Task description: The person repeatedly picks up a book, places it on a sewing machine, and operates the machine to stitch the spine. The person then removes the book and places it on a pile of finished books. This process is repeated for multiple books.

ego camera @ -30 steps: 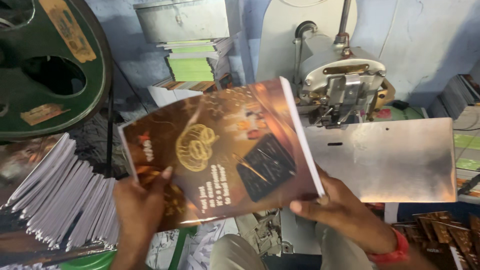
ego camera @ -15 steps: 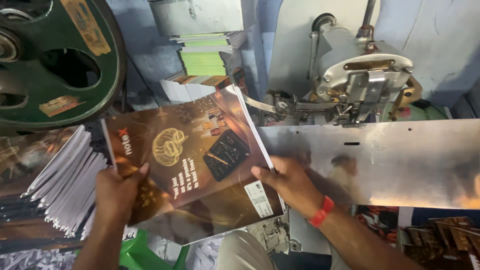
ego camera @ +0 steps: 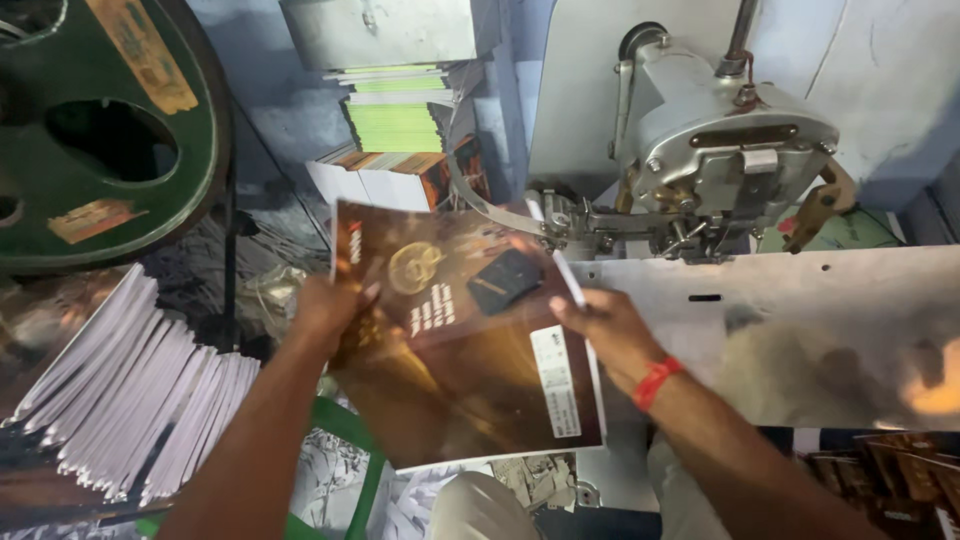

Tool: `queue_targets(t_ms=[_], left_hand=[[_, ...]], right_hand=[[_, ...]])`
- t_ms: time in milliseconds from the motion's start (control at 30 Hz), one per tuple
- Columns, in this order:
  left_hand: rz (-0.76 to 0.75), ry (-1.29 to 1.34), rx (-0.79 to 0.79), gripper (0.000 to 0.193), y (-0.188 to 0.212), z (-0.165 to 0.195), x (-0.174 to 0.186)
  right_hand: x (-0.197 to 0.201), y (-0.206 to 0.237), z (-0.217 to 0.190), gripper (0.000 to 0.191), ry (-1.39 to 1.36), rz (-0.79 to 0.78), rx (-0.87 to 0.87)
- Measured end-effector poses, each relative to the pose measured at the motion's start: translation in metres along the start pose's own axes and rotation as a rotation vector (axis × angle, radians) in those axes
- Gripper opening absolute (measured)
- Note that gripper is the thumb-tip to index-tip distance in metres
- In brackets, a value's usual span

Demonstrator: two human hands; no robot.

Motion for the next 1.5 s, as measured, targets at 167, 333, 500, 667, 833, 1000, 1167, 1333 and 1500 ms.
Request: queue_targets(t_ms=[167, 333, 500, 667, 833, 1000, 1167, 1333, 1500], left_hand=[[-0.298, 0.114, -0.19, 0.025, -0.017, 0.06, -0.062], [-0.442, 0.229, -0.223, 0.035, -0.025, 0.083, -0.093], [-0.346, 0.152, -0.165, 0.04, -0.031, 0.064, -0.088], [-0.42, 0.1, -0.467, 0.032, -0.01, 0.057, -0.09], [-0.348, 0.104, -0.64, 0.026, -0.004, 0.054, -0.084], [-0.196, -0.232, -0.826, 0.034, 0.001, 0.066, -0.077], [-0.016, -0.386, -0.847, 0.038, 0.003, 0.066, -0.064], [-0.007, -0.269, -0.932, 0.039, 0.006, 0.067, -0.058], [-0.131, -0.185, -0.783, 0.037, -0.008, 0.054, -0.059]], right_hand=[[0.066, 0.005, 0.0, 0.024, -0.053, 0.168, -0.031], [0.098, 0.007, -0.007, 0.019, -0.087, 0.266, -0.046], [0.126, 0.005, -0.011, 0.017, -0.065, 0.449, -0.056], [0.141, 0.001, -0.013, 0.024, 0.03, 0.512, -0.06], [0.137, 0.009, -0.024, 0.026, 0.117, 0.536, -0.015], [0.128, 0.029, -0.046, 0.024, 0.204, 0.562, 0.013], [0.078, 0.067, -0.1, 0.015, 0.963, 0.722, 0.331], [-0.032, 0.055, -0.095, 0.027, 1.292, 0.31, 0.579], [-0.103, 0.023, -0.085, 0.065, 1.566, 0.063, 0.75]])
Point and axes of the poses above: each hand's wrist, its own y-axis away from the middle knuckle, its own x-axis out of the back of the hand, z = x × y, the point moved 10 cm from there along -y, towards the middle knuckle, and after that the axes turned 5 degrees about -z, right-handed, at the moved point
